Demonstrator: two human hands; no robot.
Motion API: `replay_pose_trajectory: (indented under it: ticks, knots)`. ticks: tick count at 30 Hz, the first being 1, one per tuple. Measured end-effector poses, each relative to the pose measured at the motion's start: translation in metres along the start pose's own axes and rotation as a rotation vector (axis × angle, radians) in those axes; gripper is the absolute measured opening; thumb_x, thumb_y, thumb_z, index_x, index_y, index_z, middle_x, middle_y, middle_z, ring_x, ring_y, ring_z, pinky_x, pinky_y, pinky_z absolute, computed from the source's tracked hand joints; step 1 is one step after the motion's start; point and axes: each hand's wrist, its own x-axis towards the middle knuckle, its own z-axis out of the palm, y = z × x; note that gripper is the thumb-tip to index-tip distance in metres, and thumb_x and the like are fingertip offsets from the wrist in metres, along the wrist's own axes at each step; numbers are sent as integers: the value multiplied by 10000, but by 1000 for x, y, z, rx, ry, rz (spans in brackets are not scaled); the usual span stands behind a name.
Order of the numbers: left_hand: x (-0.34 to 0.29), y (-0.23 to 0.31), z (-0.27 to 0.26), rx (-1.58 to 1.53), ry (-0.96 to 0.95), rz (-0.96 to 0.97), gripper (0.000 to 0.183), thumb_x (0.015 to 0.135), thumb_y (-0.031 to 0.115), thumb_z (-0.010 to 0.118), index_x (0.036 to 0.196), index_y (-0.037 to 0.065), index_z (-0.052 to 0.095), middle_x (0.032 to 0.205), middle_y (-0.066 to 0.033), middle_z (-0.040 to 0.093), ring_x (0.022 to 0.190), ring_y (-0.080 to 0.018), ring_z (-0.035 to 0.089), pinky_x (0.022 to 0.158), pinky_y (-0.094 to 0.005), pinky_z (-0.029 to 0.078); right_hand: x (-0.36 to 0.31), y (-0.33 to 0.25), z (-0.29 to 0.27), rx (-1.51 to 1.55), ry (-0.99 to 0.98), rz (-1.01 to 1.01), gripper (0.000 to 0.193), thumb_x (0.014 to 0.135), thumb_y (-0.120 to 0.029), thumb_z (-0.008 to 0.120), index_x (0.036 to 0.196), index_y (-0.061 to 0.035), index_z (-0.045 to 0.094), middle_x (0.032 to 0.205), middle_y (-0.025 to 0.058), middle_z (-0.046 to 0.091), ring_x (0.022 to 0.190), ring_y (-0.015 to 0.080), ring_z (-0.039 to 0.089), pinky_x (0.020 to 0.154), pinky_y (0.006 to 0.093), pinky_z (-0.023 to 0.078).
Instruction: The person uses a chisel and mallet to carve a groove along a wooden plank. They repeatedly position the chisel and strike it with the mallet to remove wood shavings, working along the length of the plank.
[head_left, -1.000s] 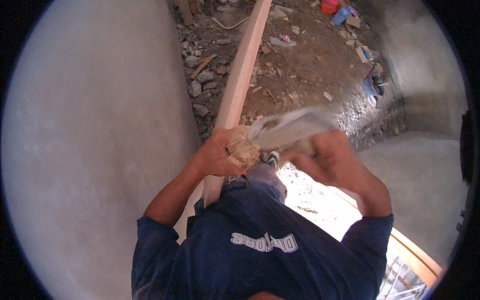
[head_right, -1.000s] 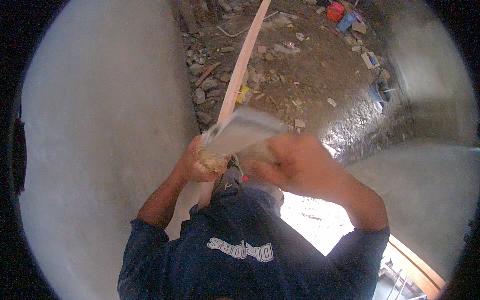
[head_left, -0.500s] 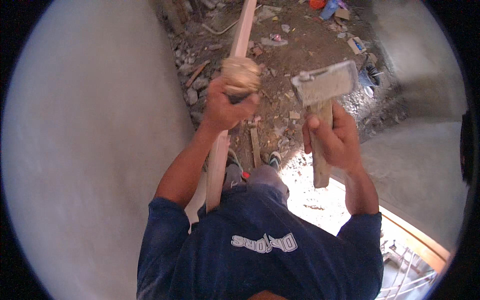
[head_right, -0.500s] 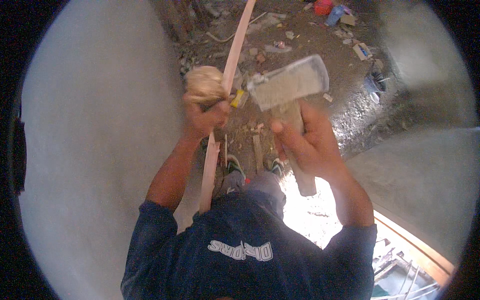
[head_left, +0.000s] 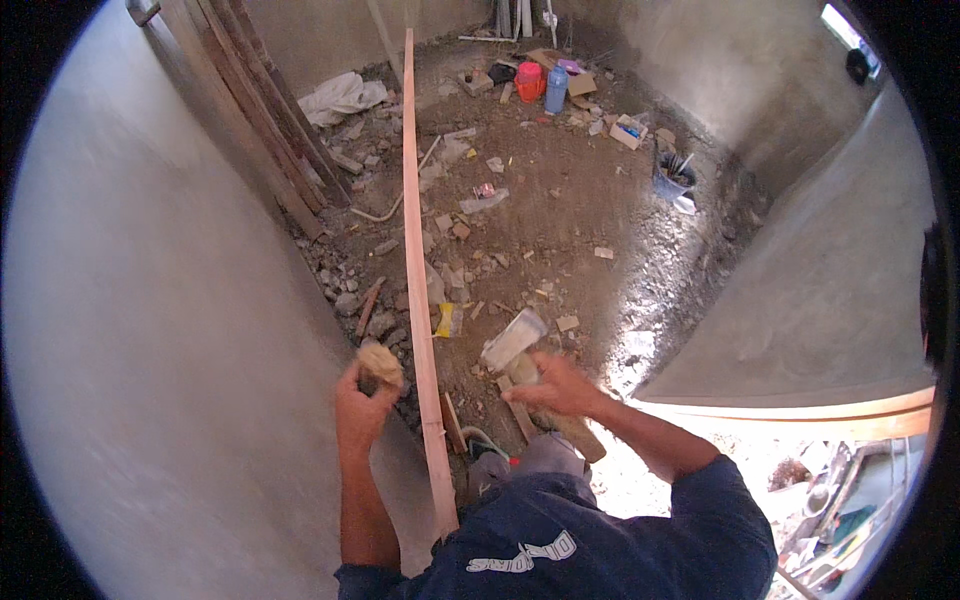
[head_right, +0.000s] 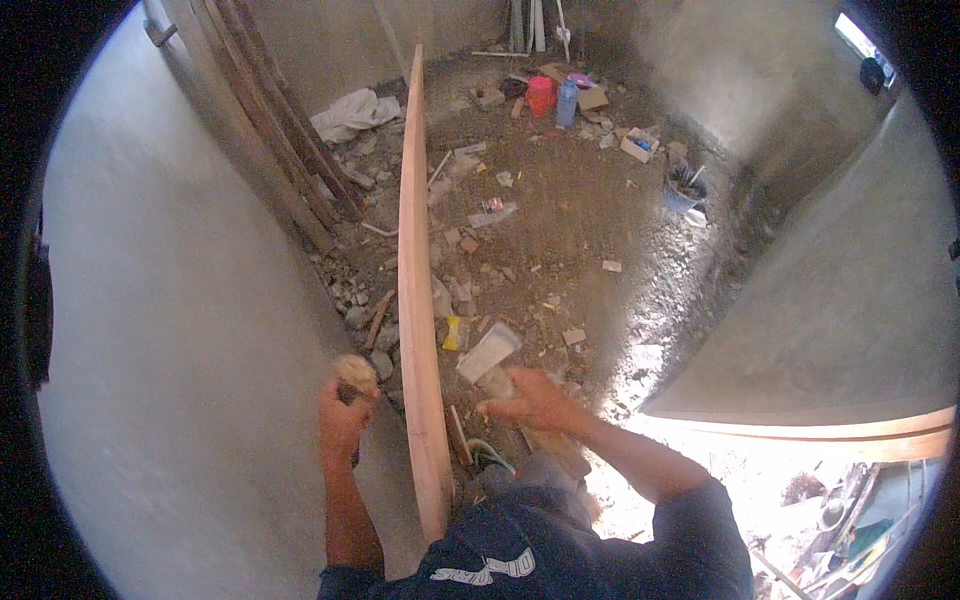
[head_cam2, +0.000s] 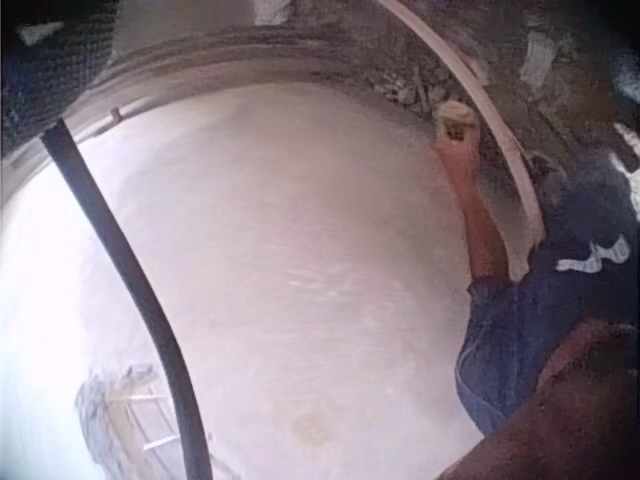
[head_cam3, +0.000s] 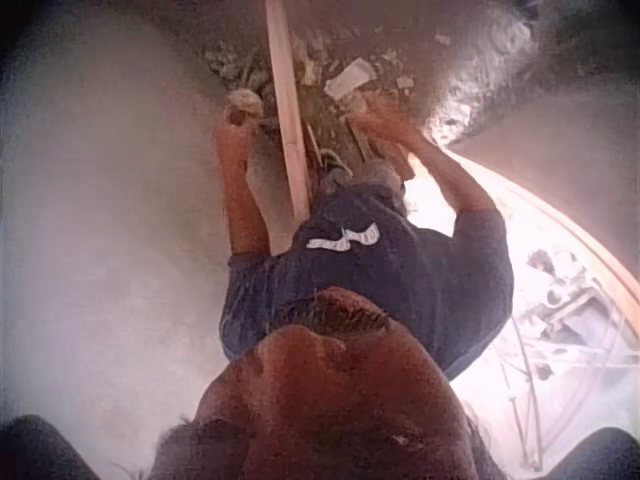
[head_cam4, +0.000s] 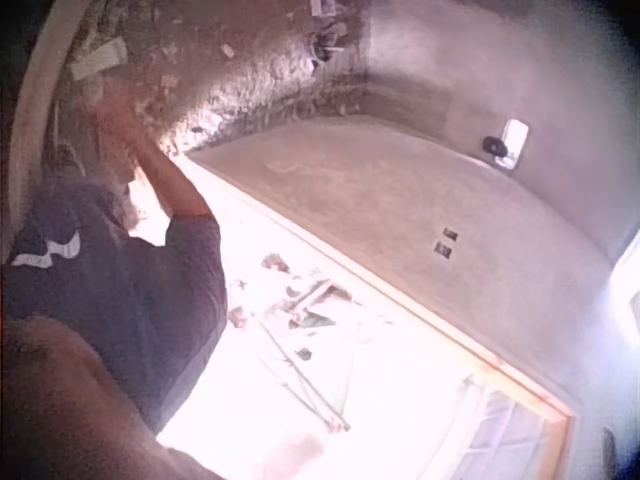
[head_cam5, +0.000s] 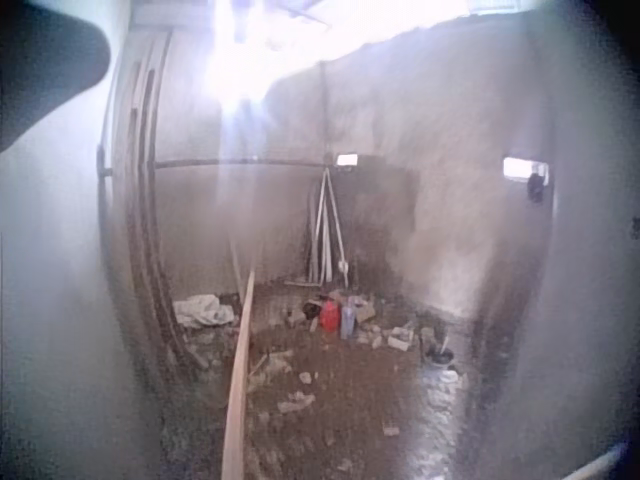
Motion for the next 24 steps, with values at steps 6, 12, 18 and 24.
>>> replay_pose_trajectory:
  ticks: [6, 12, 18, 24]
  knots:
    - [-47, -37, 8, 31, -22, -268, 676, 593, 181, 941, 1167, 26, 620, 1080, -81, 678, 1028, -230, 629, 893, -387, 503, 37, 10, 97, -84, 18, -225, 756, 781, -532, 757, 1280, -2, 552, 1124, 242, 651, 1056, 398, 632, 937, 447, 487]
    - [-79, -116, 5, -103, 31, -246, 577, 640, 211, 937, 1089, 40, 618, 1011, -52, 653, 953, -194, 611, 867, -361, 495, 47, 5, 164, 14, 137, -257, 747, 762, -526, 768, 1244, -1, 547, 1133, 269, 630, 1082, 444, 612, 928, 488, 489]
    - [-76, -120, -5, -189, 294, -252, 321, 807, 222, 826, 964, 59, 599, 893, -49, 643, 764, -171, 609, 667, -321, 500, 42, 13, 133, -46, 184, -98, 605, 783, -343, 773, 1222, 10, 551, 1083, 225, 665, 1001, 390, 652, 866, 450, 505]
    - [-67, -91, -34, -847, 363, -66, 286, 921, 341, 682, 1003, 85, 584, 837, -64, 611, 687, -189, 592, 561, -330, 478, 33, 16, 93, 252, 301, 9, 532, 820, -304, 767, 1204, 2, 562, 978, 103, 666, 817, 188, 643, 736, 339, 520]
